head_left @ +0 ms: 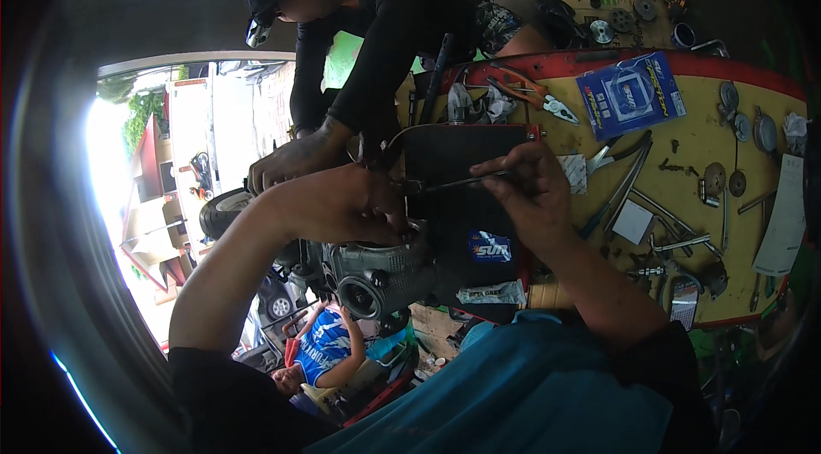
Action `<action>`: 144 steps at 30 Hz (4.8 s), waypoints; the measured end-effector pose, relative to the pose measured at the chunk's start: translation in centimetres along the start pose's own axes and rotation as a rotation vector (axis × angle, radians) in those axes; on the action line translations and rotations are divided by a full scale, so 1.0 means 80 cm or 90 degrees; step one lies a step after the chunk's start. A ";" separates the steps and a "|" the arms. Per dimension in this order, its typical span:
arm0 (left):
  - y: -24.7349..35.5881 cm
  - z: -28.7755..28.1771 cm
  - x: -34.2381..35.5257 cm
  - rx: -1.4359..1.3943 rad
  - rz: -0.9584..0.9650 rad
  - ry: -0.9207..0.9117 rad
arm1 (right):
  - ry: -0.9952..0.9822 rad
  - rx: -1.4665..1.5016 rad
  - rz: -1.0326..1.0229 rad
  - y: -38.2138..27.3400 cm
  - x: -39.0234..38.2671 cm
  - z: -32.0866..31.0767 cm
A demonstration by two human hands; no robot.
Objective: The person works on a disassembled motorcycle engine on a workbench, using a torque wrench to tighten bolts and installing a gear into the engine casing. They handle the engine block, a gear, and various tools while a coworker assists.
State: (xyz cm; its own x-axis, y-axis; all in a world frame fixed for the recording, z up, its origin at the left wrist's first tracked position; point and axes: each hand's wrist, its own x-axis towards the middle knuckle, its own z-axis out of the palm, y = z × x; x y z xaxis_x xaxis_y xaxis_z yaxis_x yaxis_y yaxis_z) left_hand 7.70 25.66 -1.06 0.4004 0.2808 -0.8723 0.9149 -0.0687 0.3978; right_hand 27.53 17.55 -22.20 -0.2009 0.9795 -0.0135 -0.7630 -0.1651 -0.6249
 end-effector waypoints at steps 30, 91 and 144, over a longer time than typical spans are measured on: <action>-0.006 0.021 -0.019 -0.079 0.072 0.084 | -0.158 -0.288 -0.191 0.038 -0.014 0.027; 0.082 0.343 -0.070 -0.377 0.365 0.704 | 0.388 -0.913 0.124 -0.214 -0.335 -0.284; 0.004 0.252 -0.110 -0.115 0.058 0.966 | -0.069 -0.113 -0.351 -0.212 -0.100 0.069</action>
State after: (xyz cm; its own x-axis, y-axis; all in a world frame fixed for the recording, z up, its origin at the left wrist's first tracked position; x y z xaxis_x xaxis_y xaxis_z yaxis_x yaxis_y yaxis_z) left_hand 5.50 3.87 1.05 -0.0788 0.9733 0.2157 0.8278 -0.0566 0.5581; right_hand 38.69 11.91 -7.21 0.1278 0.8963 0.4247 -0.6603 0.3964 -0.6379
